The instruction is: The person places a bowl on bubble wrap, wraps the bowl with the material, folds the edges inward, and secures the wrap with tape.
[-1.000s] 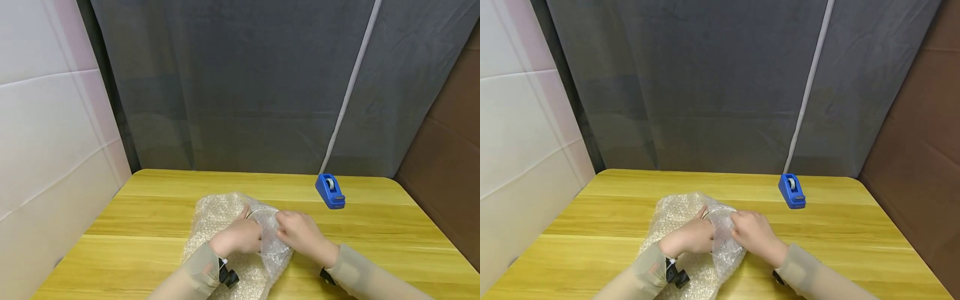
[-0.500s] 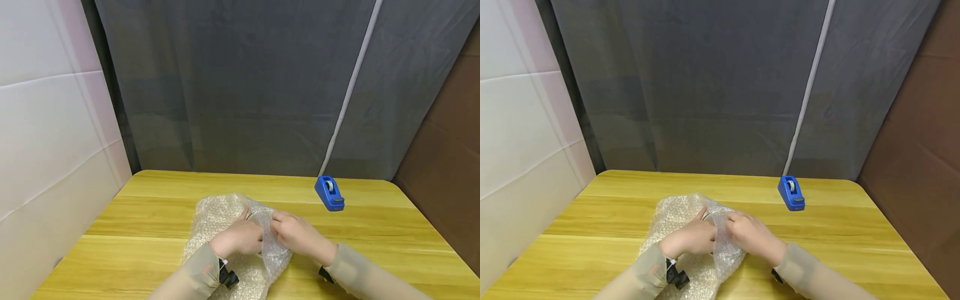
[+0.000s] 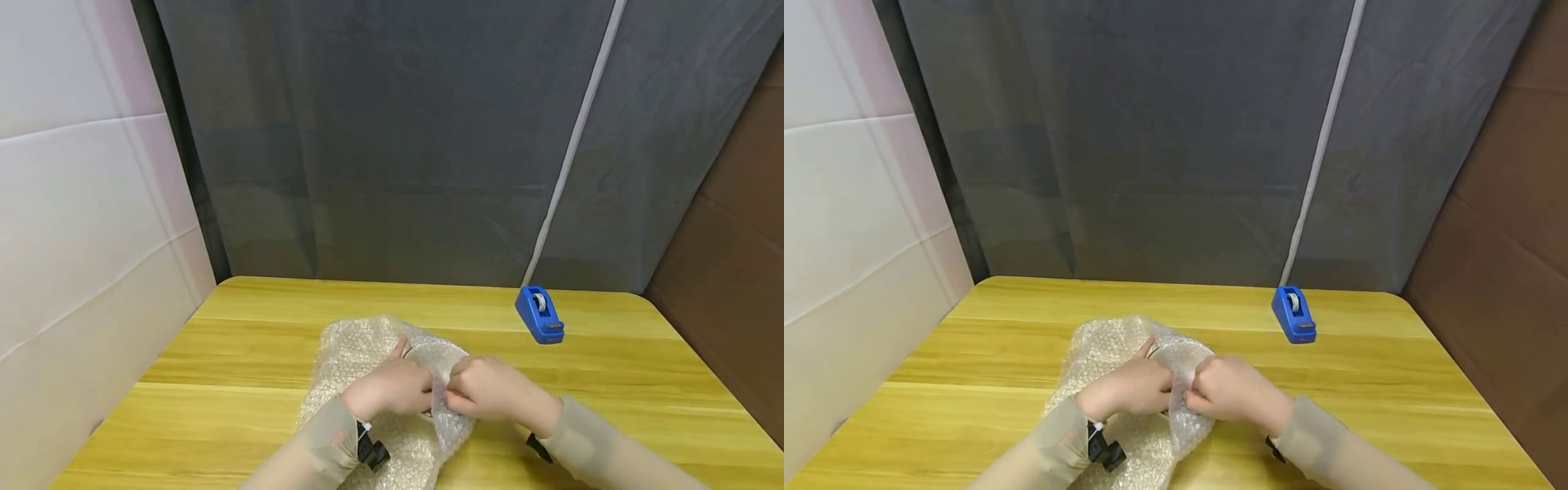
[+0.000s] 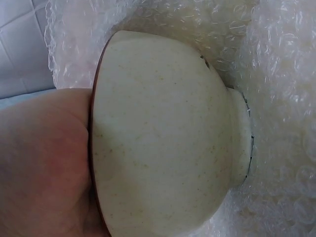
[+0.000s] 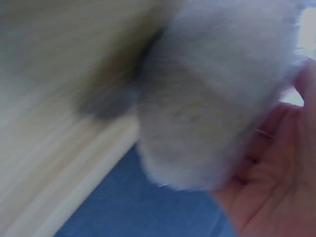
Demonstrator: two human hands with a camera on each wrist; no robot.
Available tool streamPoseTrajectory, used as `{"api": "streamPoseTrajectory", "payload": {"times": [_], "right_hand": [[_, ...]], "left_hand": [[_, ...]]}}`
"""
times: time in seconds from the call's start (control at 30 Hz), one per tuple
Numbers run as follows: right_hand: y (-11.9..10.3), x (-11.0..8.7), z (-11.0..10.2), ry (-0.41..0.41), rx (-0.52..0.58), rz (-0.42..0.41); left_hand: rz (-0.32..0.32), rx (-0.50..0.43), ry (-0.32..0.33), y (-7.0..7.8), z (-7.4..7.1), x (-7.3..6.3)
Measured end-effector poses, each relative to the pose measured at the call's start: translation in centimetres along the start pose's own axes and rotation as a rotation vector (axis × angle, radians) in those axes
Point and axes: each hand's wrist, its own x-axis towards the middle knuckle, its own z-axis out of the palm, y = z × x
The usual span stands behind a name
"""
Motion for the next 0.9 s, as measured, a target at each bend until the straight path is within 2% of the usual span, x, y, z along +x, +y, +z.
{"api": "streamPoseTrajectory", "payload": {"times": [0.1,0.4,0.67,0.9], "right_hand": [[-0.6,0.0,-0.6,-0.06,-0.001,0.031],[-2.2,0.1,-1.4,-0.26,-0.099,0.178],[-2.6,0.9,-1.2,-0.288,-0.062,0.286],[-2.4,1.1,-1.1,-0.282,-0.004,0.307]], "left_hand": [[-0.002,-0.004,-0.003,0.0,-0.1,0.0],[0.024,-0.016,-0.014,0.1,-0.1,0.0],[0.025,-0.037,0.031,0.3,0.1,0.3],[0.019,-0.059,0.042,0.1,0.1,0.3]]}}
